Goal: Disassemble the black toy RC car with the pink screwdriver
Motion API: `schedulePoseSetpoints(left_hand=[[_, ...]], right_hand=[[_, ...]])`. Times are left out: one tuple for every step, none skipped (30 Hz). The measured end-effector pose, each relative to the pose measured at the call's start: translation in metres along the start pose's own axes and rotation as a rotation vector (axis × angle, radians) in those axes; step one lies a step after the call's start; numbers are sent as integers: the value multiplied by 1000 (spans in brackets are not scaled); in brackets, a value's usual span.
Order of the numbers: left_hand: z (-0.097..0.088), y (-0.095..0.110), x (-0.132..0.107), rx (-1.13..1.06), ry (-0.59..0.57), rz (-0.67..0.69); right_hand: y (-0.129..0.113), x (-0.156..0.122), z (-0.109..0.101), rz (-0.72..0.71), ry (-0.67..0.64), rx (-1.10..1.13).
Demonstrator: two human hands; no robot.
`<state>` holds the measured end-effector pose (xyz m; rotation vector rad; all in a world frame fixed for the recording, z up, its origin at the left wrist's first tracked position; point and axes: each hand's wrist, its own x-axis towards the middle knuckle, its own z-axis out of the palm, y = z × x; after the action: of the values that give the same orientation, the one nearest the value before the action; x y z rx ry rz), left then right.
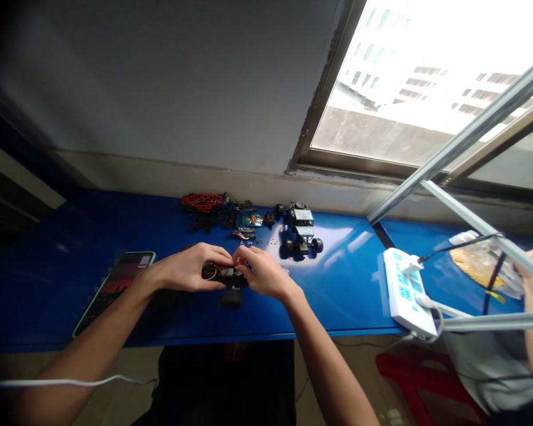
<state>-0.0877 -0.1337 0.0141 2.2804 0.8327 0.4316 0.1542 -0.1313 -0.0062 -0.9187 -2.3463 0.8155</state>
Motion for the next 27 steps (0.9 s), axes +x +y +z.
schedulePoseSetpoints(left_hand=[[0, 0, 1, 0, -11, 2], [0, 0, 1, 0, -17, 4], [0, 0, 2, 0, -20, 7], [0, 0, 2, 0, -17, 10], [0, 0, 2, -1, -13, 13], [0, 0, 1, -1, -11, 14], [0, 0, 1, 0, -9, 13], [0, 0, 1, 2, -7, 11], [0, 0, 1, 5, -5, 10], [0, 0, 1, 8, -1, 11], [1, 0, 1, 12, 3, 15], [1, -1, 1, 16, 6, 18], [1, -1, 0, 20, 7, 19], [2, -2, 0, 22, 7, 20], [2, -2, 0, 22, 8, 20], [2, -2, 1, 22, 8, 20], [2, -2, 1, 21, 9, 20], [2, -2, 1, 21, 9, 20], [1, -1, 1, 22, 7, 20], [1, -1, 1, 26, 3, 18], [1, 0, 1, 30, -1, 16], [1, 0, 1, 33, -3, 16], [1, 1, 1, 35, -4, 16], [1, 1, 1, 37, -3, 17], [2, 1, 1, 39, -3, 16], [2, 1, 1, 41, -3, 14], [2, 1, 1, 43, -3, 11]], right_hand=[[1, 1, 0, 0, -9, 7], [2, 2, 1, 1, -14, 13], [2, 2, 1, 2, -16, 19], [2, 2, 1, 4, -15, 25], [1, 2, 2, 8, -13, 30], [1, 2, 2, 13, -8, 35], [0, 1, 3, 19, 0, 39], [-1, 0, 4, 26, 9, 42], [-1, 0, 4, 32, 21, 45], [-1, -1, 5, 38, 31, 47], [-2, -2, 6, 43, 42, 50], [-2, -3, 7, 48, 52, 52], [-2, -3, 7, 54, 62, 54], [-3, -4, 8, 59, 73, 56], [-3, -5, 8, 64, 83, 56], [-4, -5, 9, 69, 93, 56], [-4, -6, 9, 73, 101, 55], [-4, -6, 9, 76, 107, 53], [-5, -7, 9, 78, 110, 51], [-5, -7, 9, 79, 111, 47], [-5, -7, 10, 80, 110, 43], [-5, -7, 10, 81, 108, 38], [-6, -7, 10, 81, 105, 32], [-6, -7, 10, 82, 103, 25], [-7, -7, 10, 83, 100, 18], [-8, -6, 10, 84, 97, 12], [-8, -6, 10, 84, 94, 6]])
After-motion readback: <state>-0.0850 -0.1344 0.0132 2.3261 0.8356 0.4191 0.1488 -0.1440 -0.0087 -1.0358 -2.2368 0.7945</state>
